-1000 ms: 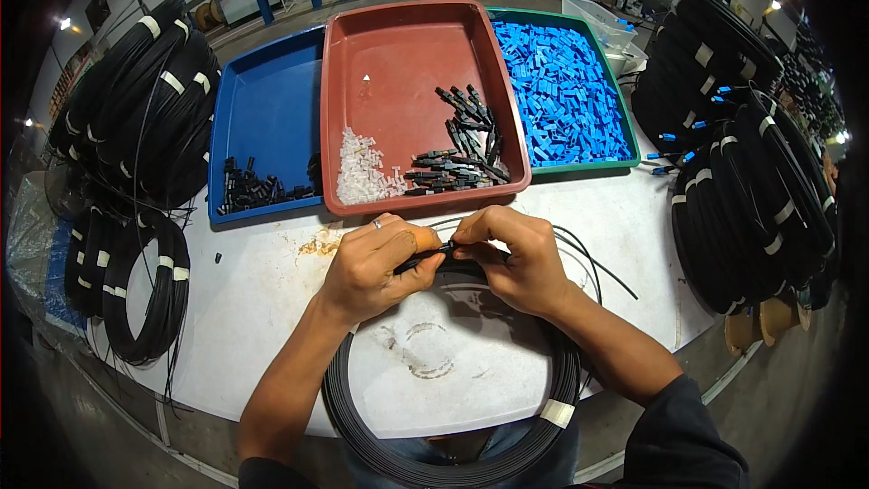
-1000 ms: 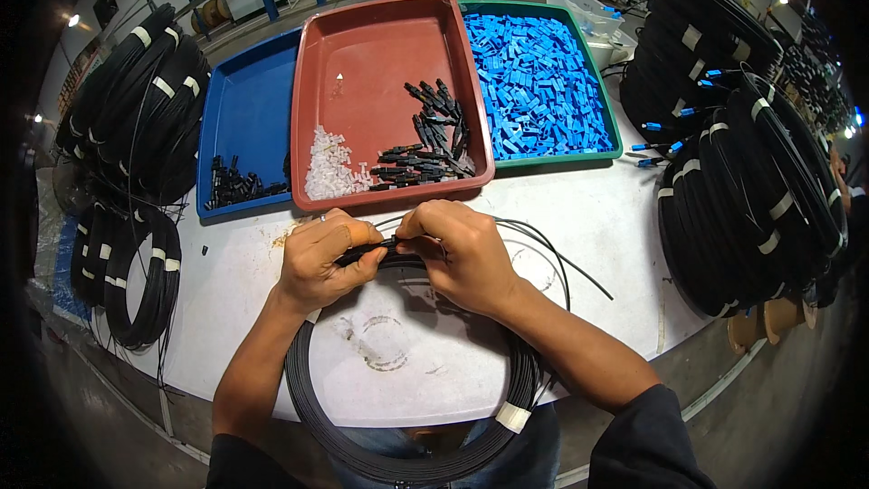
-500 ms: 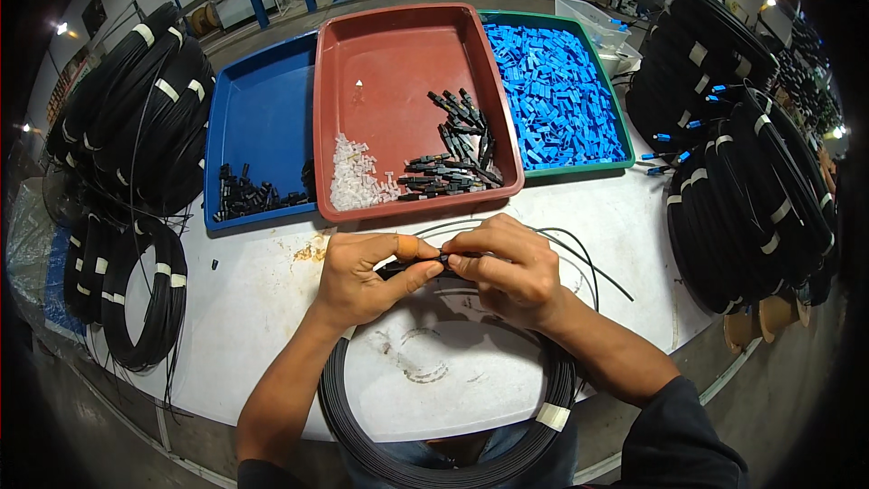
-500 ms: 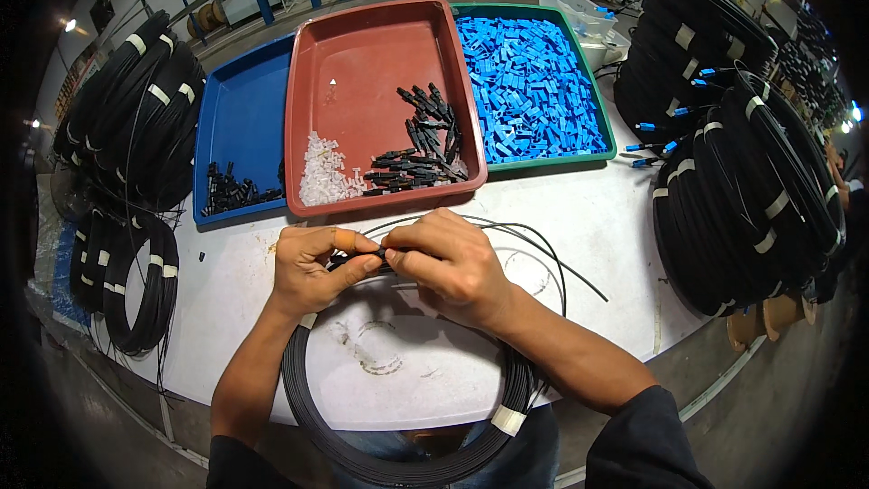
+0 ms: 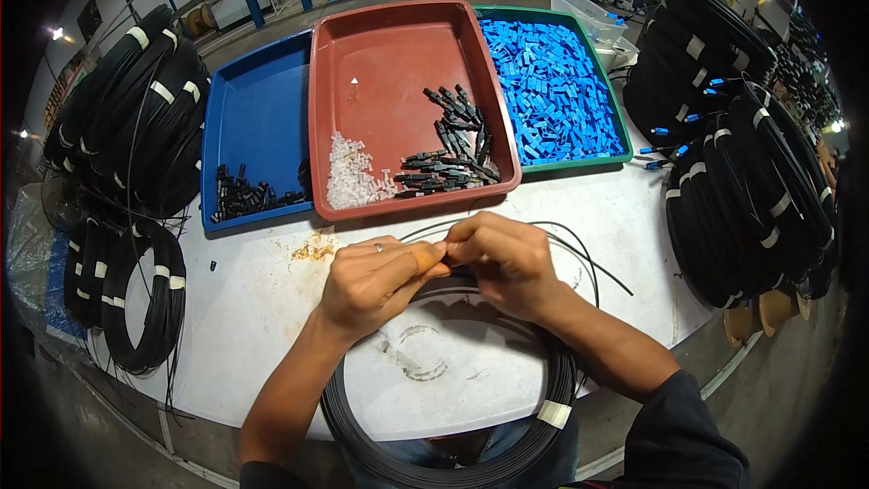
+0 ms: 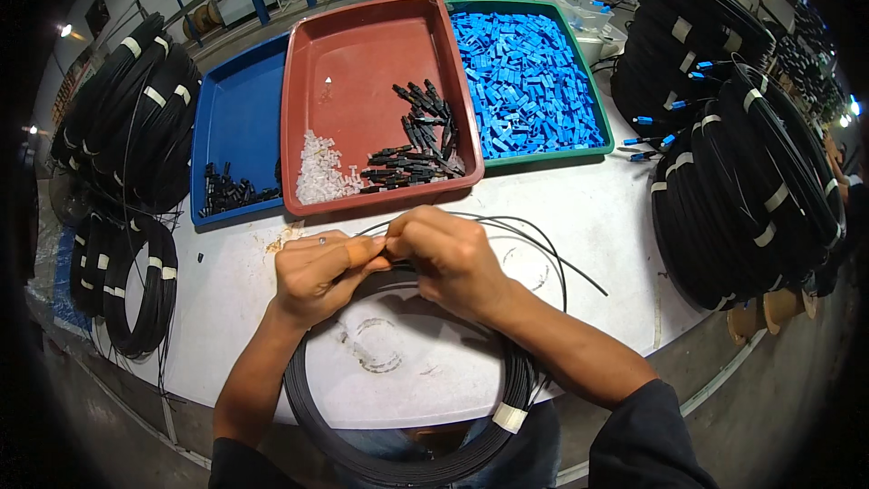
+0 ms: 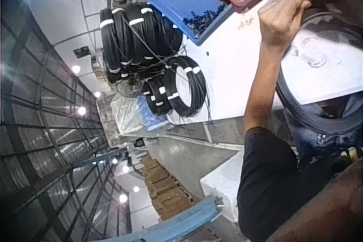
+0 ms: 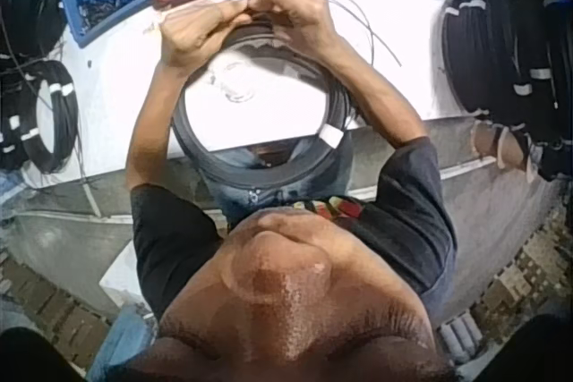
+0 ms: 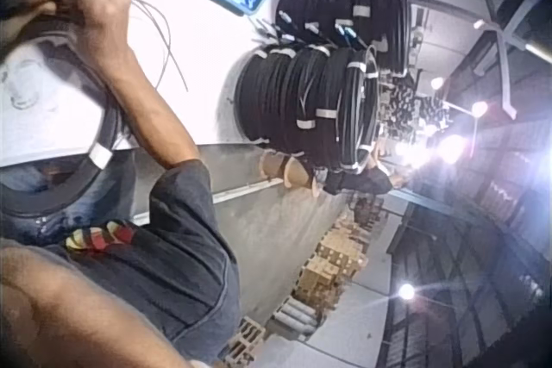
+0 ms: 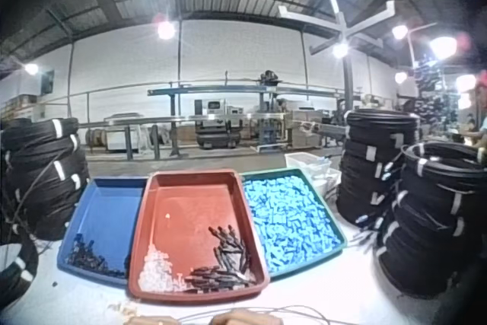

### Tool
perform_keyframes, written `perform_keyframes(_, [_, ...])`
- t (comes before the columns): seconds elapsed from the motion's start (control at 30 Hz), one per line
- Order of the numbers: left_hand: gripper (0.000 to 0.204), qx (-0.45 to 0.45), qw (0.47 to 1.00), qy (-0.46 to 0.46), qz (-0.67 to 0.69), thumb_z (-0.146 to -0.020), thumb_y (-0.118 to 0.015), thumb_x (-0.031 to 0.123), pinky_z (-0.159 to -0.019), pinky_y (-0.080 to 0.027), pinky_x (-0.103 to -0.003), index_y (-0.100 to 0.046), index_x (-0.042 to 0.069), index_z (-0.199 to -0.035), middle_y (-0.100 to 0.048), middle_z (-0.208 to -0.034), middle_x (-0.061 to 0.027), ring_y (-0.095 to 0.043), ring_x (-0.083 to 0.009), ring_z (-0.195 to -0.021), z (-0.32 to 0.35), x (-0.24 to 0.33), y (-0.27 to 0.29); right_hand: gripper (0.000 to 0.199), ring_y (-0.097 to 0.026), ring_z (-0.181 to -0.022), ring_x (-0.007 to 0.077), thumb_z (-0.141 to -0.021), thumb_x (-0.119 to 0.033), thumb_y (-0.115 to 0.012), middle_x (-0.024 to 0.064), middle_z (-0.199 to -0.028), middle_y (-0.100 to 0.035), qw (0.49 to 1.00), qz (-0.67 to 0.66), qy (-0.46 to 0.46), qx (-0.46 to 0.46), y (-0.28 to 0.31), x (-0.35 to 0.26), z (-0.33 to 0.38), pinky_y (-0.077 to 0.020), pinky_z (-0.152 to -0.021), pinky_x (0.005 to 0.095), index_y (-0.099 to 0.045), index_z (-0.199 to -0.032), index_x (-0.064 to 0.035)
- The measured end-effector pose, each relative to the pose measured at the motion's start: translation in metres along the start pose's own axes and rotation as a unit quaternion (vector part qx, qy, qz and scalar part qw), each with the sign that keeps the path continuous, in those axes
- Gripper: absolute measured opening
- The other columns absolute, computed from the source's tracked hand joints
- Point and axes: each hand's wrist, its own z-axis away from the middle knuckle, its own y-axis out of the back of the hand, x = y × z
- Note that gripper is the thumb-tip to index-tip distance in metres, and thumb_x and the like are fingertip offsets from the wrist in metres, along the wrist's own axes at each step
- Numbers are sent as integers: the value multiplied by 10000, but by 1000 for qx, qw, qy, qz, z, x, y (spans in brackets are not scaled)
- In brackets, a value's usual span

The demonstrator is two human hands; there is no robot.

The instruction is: The person assembles cable connectors by retrieving plastic components from trays and attaching them to the ends of coiled cables by hand.

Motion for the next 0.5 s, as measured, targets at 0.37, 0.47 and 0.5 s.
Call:
perform_keyframes(0.37, [153, 8, 957, 221, 187, -797, -826, -8, -684, -613, -263, -789, -19, -945, -787, -869, -145, -770, -174, -747, 2, 2, 2, 237, -625, -764, 299, -652, 58, -727, 120, -917, -652, 986, 124, 108, -2, 7, -3, -5, -510, -672, 396, -618, -856, 6])
perform_keyframes(0.47, [135, -3, 985, 120, 125, -769, -811, -45, -669, -618, -282, -781, -16, -898, -781, -862, -158, -773, -215, -732, 4, -5, 1, 237, -650, -770, 295, -683, 82, -736, 127, -896, -658, 993, 98, 61, -28, 7, -2, -3, -516, -674, 387, -608, -869, 10])
perform_keyframes(0.5, [127, -10, 996, 48, 77, -754, -801, -63, -663, -621, -293, -774, -15, -869, -776, -852, -165, -772, -238, -722, 4, -7, 1, 237, -650, -770, 295, -683, 82, -736, 127, -896, -658, 993, 98, 61, -28, 6, 1, -1, -516, -674, 387, -608, -869, 10])
